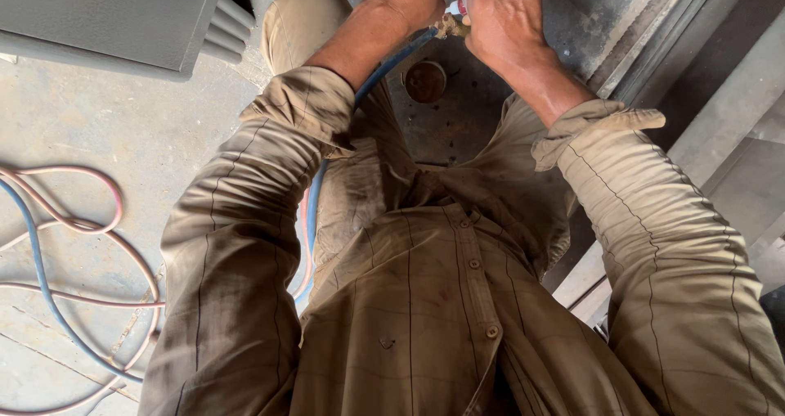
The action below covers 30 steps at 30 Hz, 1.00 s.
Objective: The person sits on the floor and repairs a damaged section of a blue and red hose. They apply a liquid from a small bottle to the damaged area and rub it in with their fingers. The person then picks up the bottle and stands up.
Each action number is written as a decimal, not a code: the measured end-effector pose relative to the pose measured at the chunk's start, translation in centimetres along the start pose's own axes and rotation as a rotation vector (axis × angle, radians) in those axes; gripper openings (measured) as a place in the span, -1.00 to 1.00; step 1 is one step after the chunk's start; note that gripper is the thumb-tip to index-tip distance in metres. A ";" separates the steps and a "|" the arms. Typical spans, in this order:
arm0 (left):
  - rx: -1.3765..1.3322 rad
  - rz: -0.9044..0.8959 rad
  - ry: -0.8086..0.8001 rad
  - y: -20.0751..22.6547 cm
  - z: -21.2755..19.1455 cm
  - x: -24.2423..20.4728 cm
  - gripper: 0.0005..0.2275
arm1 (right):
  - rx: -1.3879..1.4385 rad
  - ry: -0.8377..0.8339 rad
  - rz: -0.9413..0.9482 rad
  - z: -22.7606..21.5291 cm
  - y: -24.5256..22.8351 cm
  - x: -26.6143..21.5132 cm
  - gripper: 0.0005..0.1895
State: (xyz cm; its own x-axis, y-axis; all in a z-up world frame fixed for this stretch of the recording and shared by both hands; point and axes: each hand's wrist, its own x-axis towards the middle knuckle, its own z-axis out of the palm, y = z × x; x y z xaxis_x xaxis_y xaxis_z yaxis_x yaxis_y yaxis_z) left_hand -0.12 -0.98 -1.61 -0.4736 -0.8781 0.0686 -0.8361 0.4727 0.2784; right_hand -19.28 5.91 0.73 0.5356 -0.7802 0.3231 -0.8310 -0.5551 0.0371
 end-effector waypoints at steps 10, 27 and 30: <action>0.037 -0.013 0.036 0.1 -1.0 -0.4 -0.90 | -0.026 0.066 -0.021 0.5 0.0 0.4 -0.74; -0.024 -0.058 0.010 -0.1 0.7 -0.4 -0.88 | -0.065 0.034 -0.004 1.8 0.9 -0.4 -0.82; -0.024 -0.020 0.046 -0.2 1.2 -0.3 -0.89 | -0.057 -0.015 0.025 1.6 0.8 -0.5 -0.87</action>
State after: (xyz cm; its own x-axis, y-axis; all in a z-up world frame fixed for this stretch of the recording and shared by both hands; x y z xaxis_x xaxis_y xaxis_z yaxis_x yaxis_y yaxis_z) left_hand -0.16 -0.74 -2.88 -0.4434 -0.8899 0.1067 -0.8381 0.4539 0.3027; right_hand -19.96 5.39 -0.92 0.5168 -0.7980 0.3101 -0.8509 -0.5186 0.0835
